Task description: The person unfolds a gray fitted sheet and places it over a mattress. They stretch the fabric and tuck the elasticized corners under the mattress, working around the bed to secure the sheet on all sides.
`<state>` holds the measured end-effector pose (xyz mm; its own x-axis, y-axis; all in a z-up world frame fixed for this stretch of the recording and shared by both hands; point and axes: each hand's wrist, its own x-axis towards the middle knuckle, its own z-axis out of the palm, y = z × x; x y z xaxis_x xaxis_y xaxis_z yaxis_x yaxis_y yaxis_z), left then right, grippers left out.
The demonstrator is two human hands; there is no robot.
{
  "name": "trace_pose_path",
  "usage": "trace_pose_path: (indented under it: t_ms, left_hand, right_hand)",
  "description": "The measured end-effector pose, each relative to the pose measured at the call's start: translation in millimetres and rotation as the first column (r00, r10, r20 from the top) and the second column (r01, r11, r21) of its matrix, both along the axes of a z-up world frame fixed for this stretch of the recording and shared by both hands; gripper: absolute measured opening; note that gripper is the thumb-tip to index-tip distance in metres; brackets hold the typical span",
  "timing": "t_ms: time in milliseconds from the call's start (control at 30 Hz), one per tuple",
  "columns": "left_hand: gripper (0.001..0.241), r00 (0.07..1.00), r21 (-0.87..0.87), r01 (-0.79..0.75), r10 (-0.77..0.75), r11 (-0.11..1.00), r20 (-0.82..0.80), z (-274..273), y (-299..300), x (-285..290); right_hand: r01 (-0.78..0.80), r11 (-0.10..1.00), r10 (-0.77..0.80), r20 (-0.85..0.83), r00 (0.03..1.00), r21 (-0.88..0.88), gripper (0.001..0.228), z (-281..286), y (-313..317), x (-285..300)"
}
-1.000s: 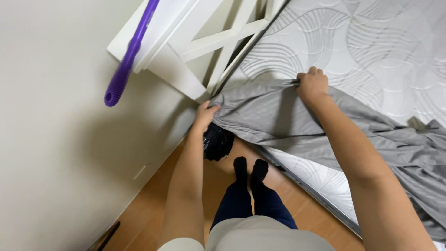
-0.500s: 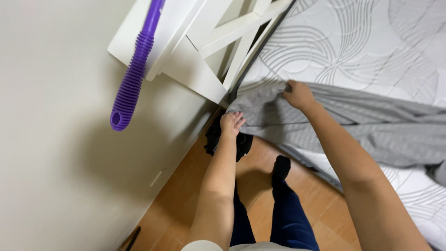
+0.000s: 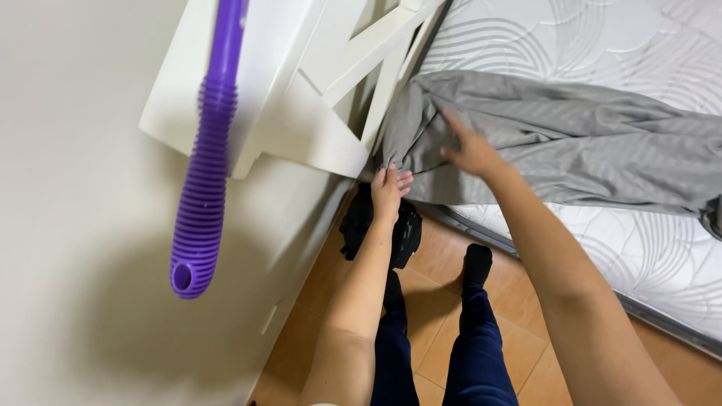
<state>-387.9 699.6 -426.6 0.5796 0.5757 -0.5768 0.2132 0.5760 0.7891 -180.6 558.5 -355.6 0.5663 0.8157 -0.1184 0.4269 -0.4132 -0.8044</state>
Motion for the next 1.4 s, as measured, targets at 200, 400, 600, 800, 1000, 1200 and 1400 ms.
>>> trace_pose_path:
  t_ms: [200, 400, 600, 800, 1000, 1200, 1400]
  left_hand:
    - [0.076, 0.958, 0.426, -0.018, -0.107, 0.904, 0.266, 45, -28, 43]
    - [0.089, 0.924, 0.535, 0.32, -0.382, 0.782, 0.004, 64, -103, 79]
    - [0.067, 0.557, 0.666, 0.696, -0.787, 0.268, -0.265, 91, -193, 104]
    - [0.077, 0.418, 0.639, 0.769, -0.743, -0.016, -0.522, 59, -265, 153]
    - [0.041, 0.443, 0.512, 0.84, -0.317, -0.179, -0.838, 3, -277, 158]
    - [0.023, 0.833, 0.524, 0.395, -0.535, 0.755, 0.143, 22, -255, 224]
    - [0.034, 0.769, 0.055, 0.087, -0.102, 0.995, 0.631, 277, -202, 272]
  right_hand:
    - [0.224, 0.9, -0.072, 0.378, 0.923, -0.374, 0.09, -1, -134, -49]
    - [0.527, 0.651, -0.169, 0.573, 0.802, -0.546, 0.027, -71, -265, -12]
    - [0.419, 0.726, -0.198, 0.419, 0.886, -0.545, 0.02, -141, -310, 4]
    - [0.588, 0.636, -0.261, 0.578, 0.774, -0.5, 0.056, -44, -317, 10]
    - [0.618, 0.665, -0.329, 0.578, 0.746, -0.42, 0.057, -66, -367, 32]
    - [0.719, 0.614, -0.546, 0.483, 0.684, -0.326, 0.082, 5, -384, 62]
    - [0.877, 0.451, -0.756, 0.451, 0.475, -0.167, 0.077, 7, -441, 123]
